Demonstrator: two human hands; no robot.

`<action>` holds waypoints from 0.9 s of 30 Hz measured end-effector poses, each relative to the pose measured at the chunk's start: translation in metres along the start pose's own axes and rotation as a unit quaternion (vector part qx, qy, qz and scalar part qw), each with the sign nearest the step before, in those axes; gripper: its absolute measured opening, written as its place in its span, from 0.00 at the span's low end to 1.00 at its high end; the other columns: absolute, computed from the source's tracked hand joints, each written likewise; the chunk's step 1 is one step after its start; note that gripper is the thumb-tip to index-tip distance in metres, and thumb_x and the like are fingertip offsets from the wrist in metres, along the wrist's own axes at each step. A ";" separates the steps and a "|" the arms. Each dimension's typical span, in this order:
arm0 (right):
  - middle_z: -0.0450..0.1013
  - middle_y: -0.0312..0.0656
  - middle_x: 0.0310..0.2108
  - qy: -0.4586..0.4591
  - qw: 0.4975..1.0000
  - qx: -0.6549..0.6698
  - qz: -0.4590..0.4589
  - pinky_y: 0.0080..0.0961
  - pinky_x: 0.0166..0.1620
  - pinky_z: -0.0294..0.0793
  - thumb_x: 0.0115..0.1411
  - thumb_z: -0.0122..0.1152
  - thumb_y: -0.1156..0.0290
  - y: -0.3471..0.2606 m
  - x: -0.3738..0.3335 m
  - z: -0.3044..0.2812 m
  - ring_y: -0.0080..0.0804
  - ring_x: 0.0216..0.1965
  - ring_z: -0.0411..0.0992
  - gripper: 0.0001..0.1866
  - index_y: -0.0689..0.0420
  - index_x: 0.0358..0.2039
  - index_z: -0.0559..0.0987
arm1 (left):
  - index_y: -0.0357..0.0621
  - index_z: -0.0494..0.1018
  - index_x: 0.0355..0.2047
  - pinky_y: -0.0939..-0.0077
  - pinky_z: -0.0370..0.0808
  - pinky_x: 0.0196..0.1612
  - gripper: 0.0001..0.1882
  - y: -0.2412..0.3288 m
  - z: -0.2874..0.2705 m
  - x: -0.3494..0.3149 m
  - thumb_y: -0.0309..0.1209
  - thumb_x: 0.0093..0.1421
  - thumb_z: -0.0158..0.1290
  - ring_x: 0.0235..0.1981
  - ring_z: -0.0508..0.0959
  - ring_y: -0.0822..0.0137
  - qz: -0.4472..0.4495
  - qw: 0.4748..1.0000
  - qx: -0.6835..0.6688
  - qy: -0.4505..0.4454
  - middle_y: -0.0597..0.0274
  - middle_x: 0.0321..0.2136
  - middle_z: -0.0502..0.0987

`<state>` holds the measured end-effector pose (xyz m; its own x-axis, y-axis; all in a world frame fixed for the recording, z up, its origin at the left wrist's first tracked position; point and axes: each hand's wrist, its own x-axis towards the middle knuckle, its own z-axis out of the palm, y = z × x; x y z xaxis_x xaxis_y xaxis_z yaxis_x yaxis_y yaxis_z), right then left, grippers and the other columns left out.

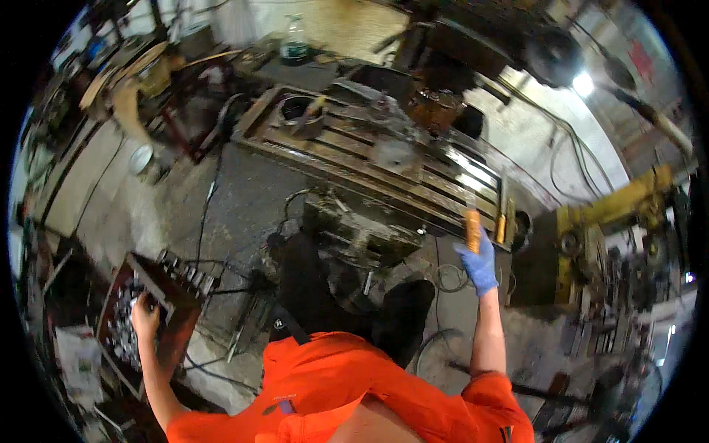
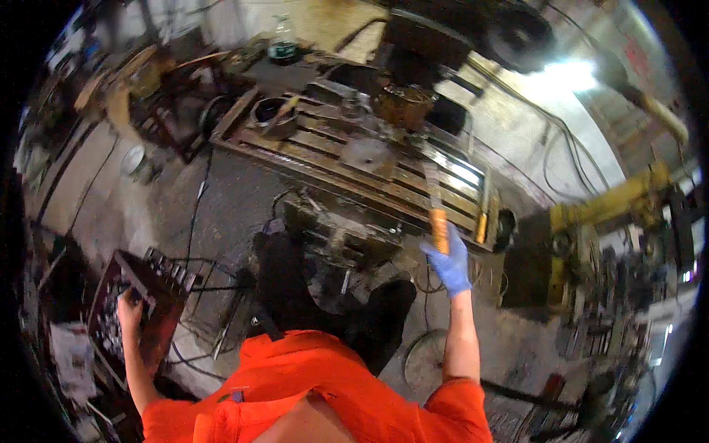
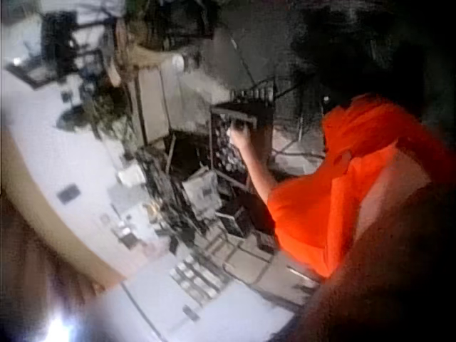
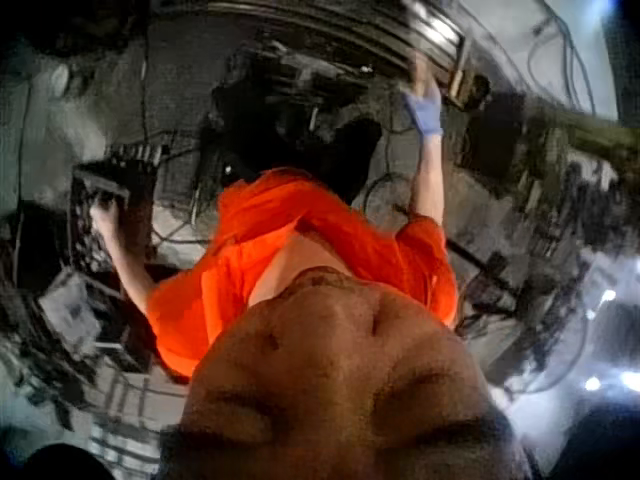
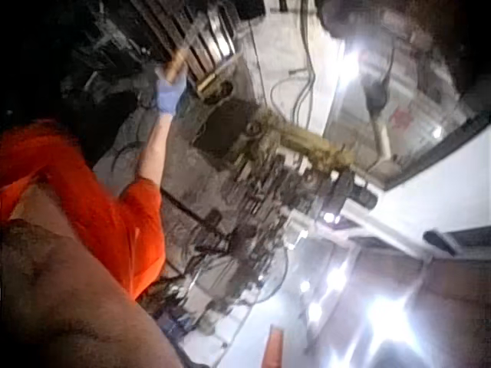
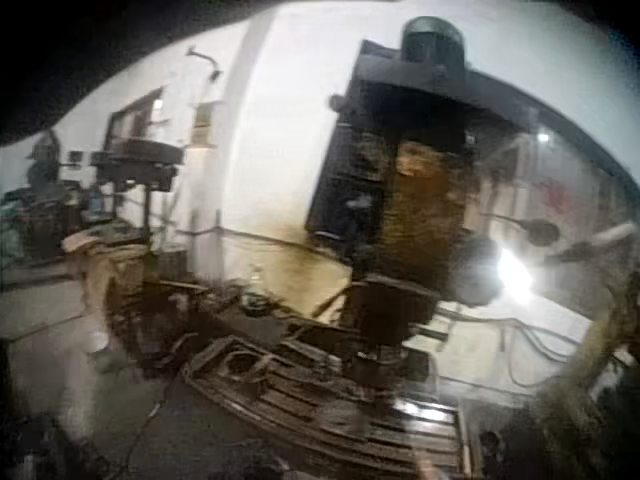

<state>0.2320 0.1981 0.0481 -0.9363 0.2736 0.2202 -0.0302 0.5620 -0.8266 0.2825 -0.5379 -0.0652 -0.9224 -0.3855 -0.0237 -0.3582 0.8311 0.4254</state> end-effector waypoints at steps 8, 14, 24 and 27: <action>0.75 0.50 0.32 -0.174 0.860 -0.469 0.096 0.36 0.40 0.71 0.49 0.53 0.48 -0.048 0.064 0.026 0.46 0.36 0.73 0.26 0.59 0.38 0.75 | 0.31 0.70 0.31 0.73 0.69 0.31 0.16 -0.029 0.023 0.020 0.24 0.39 0.57 0.25 0.72 0.66 -0.030 0.991 -0.126 0.032 0.55 0.23 0.73; 0.74 0.52 0.33 -0.149 0.870 -0.451 0.134 0.34 0.41 0.71 0.48 0.53 0.51 -0.047 0.124 0.047 0.46 0.37 0.73 0.23 0.60 0.31 0.79 | 0.36 0.65 0.24 0.73 0.68 0.28 0.15 0.022 0.005 0.001 0.21 0.35 0.59 0.22 0.68 0.68 0.061 0.985 -0.023 0.161 0.62 0.19 0.68; 0.74 0.56 0.27 -0.249 0.881 -0.378 0.133 0.38 0.37 0.71 0.46 0.55 0.48 -0.044 0.076 0.024 0.50 0.32 0.73 0.27 0.65 0.25 0.78 | 0.39 0.65 0.29 0.84 0.62 0.20 0.12 0.124 -0.051 0.034 0.31 0.54 0.56 0.18 0.67 0.78 -0.056 0.880 -0.465 0.080 0.66 0.23 0.68; 0.73 0.55 0.24 -0.342 0.875 -0.331 0.089 0.38 0.35 0.70 0.45 0.55 0.43 -0.057 0.033 0.014 0.50 0.29 0.72 0.29 0.63 0.25 0.78 | 0.37 0.66 0.33 0.84 0.62 0.22 0.13 0.198 -0.023 0.050 0.32 0.53 0.56 0.18 0.67 0.77 0.004 0.865 -0.502 -0.011 0.68 0.21 0.68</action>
<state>0.1977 0.1644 0.0955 -0.9028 -0.0024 -0.4300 0.1337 0.9488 -0.2860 0.1688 -0.4021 0.0385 -0.9310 -0.3637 -0.0293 -0.0556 0.0621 0.9965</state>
